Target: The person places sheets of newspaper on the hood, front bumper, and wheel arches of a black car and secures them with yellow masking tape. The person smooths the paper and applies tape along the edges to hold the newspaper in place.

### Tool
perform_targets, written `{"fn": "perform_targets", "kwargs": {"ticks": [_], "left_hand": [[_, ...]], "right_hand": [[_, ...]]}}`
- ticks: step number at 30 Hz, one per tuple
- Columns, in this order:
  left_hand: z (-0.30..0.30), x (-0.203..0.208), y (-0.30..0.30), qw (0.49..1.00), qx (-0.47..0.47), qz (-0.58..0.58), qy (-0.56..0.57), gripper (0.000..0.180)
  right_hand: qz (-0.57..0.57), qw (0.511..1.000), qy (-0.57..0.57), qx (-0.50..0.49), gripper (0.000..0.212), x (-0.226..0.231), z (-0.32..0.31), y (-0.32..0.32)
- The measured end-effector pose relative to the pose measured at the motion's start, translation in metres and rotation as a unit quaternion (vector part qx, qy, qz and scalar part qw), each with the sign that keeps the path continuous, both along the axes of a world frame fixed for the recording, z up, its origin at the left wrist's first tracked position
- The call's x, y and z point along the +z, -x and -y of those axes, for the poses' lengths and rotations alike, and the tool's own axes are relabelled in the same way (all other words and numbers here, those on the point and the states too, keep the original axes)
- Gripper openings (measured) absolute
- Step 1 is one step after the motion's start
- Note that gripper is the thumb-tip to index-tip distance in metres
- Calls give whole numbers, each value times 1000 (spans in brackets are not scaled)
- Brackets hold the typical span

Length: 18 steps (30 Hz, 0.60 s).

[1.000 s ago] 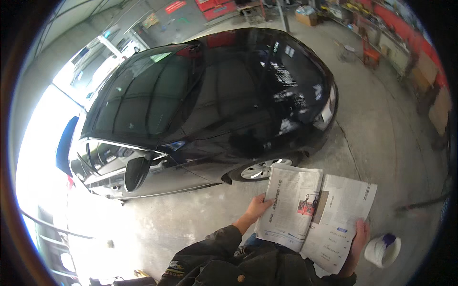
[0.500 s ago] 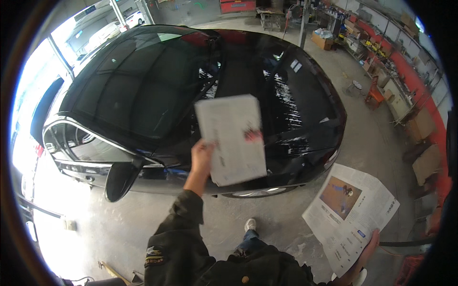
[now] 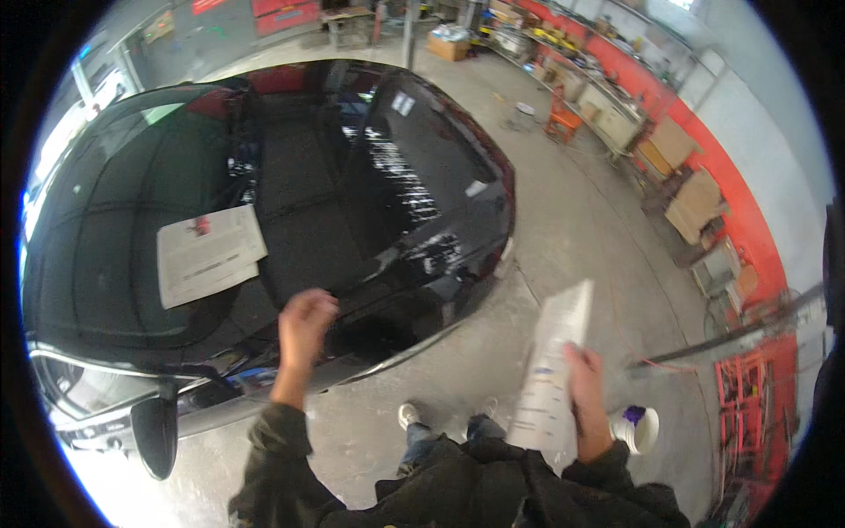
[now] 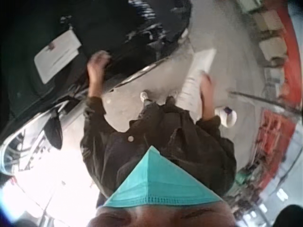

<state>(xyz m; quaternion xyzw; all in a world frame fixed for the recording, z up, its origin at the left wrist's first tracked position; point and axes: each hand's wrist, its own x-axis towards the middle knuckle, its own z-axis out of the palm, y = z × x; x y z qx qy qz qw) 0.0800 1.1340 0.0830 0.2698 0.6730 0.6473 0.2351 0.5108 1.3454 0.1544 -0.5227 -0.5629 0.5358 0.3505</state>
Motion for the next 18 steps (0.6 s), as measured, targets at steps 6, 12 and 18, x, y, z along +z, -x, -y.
{"fn": "perform_targets", "kwargs": {"ticks": [6,12,18], "left_hand": [[-61,46,-242,923,-285,-257,31,102],[-92,38,-287,894,-198,-387,107,89],[-126,25,-329,922,-80,-367,89,80]], "right_hand": [[-12,998,2,69,24,-33,-7,66],[-167,961,168,146,27,-34,-38,69],[-229,864,324,309,22,-56,-84,33]]}}
